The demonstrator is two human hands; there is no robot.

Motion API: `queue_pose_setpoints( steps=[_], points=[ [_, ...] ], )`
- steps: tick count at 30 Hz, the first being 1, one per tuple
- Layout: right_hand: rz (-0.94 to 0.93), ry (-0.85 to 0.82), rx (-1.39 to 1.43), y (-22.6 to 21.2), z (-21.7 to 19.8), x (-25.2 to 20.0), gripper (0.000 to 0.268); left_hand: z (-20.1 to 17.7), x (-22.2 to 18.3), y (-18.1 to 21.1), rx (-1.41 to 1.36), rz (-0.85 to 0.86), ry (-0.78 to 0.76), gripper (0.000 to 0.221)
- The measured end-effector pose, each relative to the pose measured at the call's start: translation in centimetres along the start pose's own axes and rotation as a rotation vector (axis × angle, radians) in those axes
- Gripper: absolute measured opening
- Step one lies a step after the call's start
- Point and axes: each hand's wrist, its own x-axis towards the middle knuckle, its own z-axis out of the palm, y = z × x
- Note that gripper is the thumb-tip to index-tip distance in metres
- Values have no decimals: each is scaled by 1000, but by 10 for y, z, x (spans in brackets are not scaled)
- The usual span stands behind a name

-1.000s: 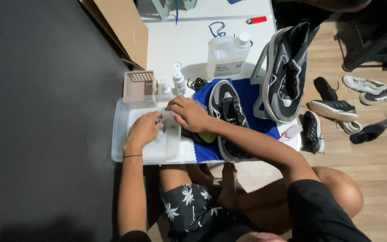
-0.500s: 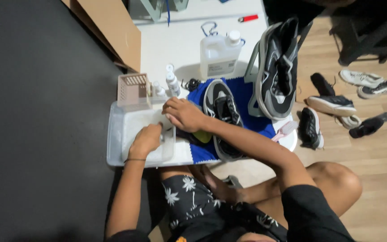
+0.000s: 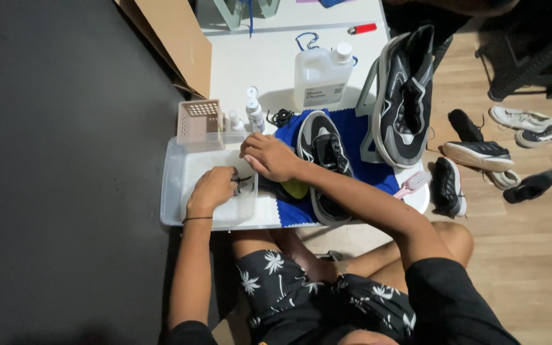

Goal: Cleaning shoe laces by applying cleaning solution and rubbing them between hands over a container of water.

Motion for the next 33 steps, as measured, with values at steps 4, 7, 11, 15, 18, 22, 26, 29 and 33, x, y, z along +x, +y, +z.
queue_pose_setpoints(
  steps=[4,7,11,15,18,22,26,29,33],
  points=[
    [12,2,14,-1,0,-2,35,-16,-18,17,10,30,0,45],
    [9,-8,33,-2,-3,-1,35,-16,-25,19,-3,9,-19,59],
    [2,-13,39,-1,-7,-1,36,8,-3,-4,72,8,-80,56],
    [-8,-6,36,-3,-5,0,35,8,-6,-11,35,-31,13,35],
    [-9,-14,13,-2,-7,2,36,-8,-4,-7,-14,31,148,27],
    [-13,-11,-1,-2,-7,2,35,-18,-19,1,27,112,369,12],
    [-1,-32,6,-4,-6,0,37,-7,-11,-10,4,66,295,16],
    [8,-30,27,-2,-8,2,36,-3,-8,-17,-18,44,148,20],
    [30,-38,65,-4,-7,1,38,-11,-25,-9,-86,8,65,17]
  ],
)
